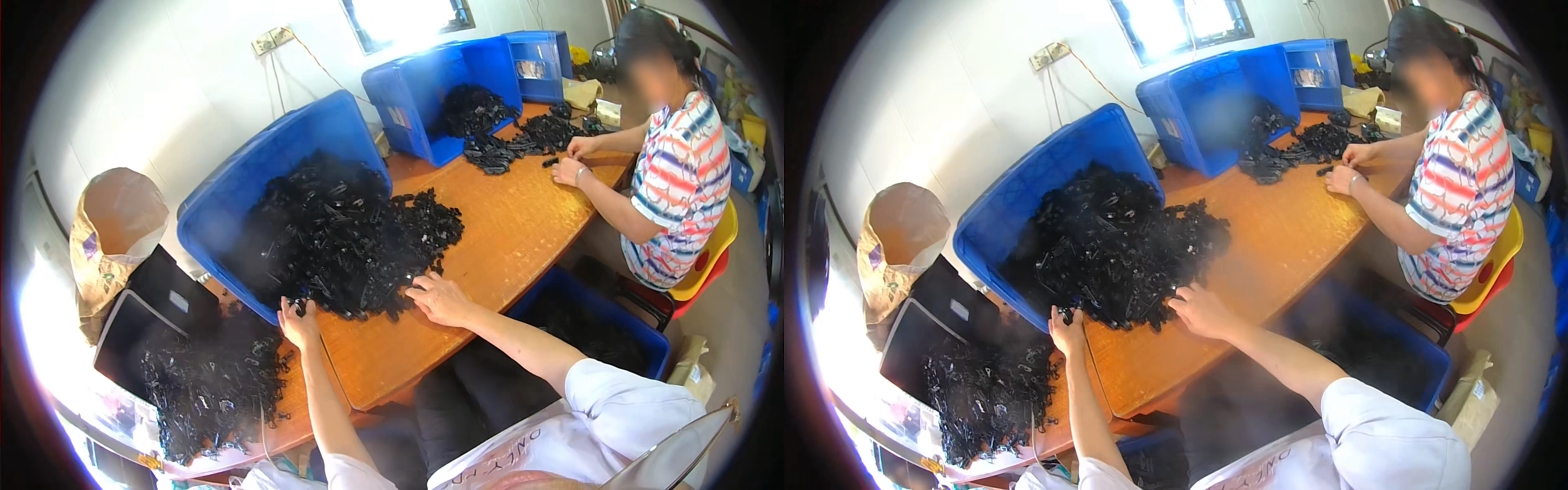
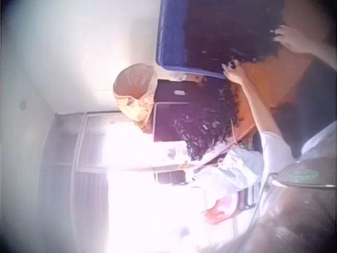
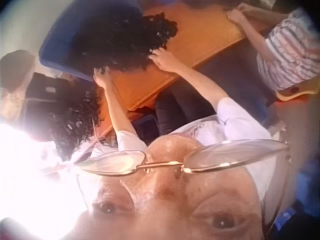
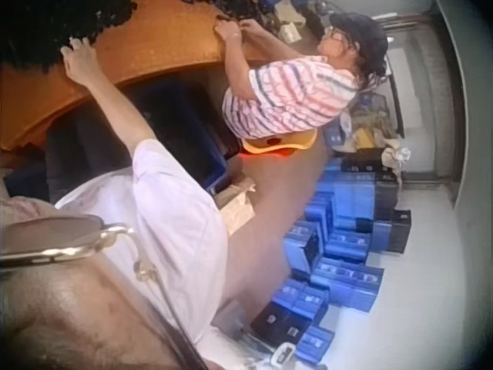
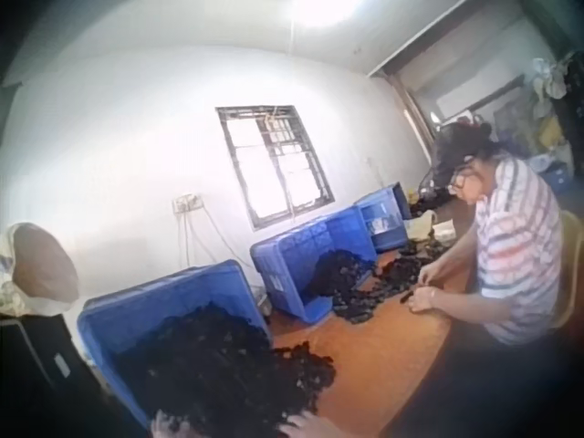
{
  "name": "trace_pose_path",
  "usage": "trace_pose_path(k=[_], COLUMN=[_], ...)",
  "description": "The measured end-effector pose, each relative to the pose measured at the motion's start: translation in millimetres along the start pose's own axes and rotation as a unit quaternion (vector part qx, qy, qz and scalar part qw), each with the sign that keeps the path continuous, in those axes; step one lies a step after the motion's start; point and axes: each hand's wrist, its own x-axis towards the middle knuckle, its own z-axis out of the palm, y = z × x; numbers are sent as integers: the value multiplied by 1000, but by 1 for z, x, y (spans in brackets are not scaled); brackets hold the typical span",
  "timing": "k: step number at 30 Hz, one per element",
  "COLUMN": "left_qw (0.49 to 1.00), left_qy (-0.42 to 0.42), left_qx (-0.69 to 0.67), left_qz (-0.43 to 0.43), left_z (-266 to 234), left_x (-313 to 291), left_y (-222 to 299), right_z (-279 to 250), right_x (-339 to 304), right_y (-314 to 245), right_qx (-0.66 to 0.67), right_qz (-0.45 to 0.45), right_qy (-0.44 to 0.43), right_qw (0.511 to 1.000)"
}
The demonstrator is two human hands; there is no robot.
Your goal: The person repeatedly picks up small plastic components from the table and assembles them together by hand.
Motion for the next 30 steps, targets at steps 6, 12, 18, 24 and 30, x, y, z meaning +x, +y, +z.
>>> trace_pose_path(k=[6, 12, 18, 24, 30], left_qw=[977, 982, 984, 986, 980], left_qy=[-188, -183, -157, -136, -137], left_qx=[70, 43, 83, 94, 53], left_qz=[-67, -20, 36, 35, 133], left_z=[35, 16, -15, -44, -54], left_x=[-7, -33, -73, -100, -116], left_y=[-10, 20, 48, 80, 84], right_z=[16, 11, 7, -5, -12], right_x=[-8, 0, -10, -29, -31], right_y=[27, 27, 22, 22, 12], right_qx=[26, 84, 35, -94, -13], right_qz=[6, -52, 7, 30, -7], right_qy=[22, 53, 113, 53, 47], right_qw=[999, 994, 993, 994, 999])
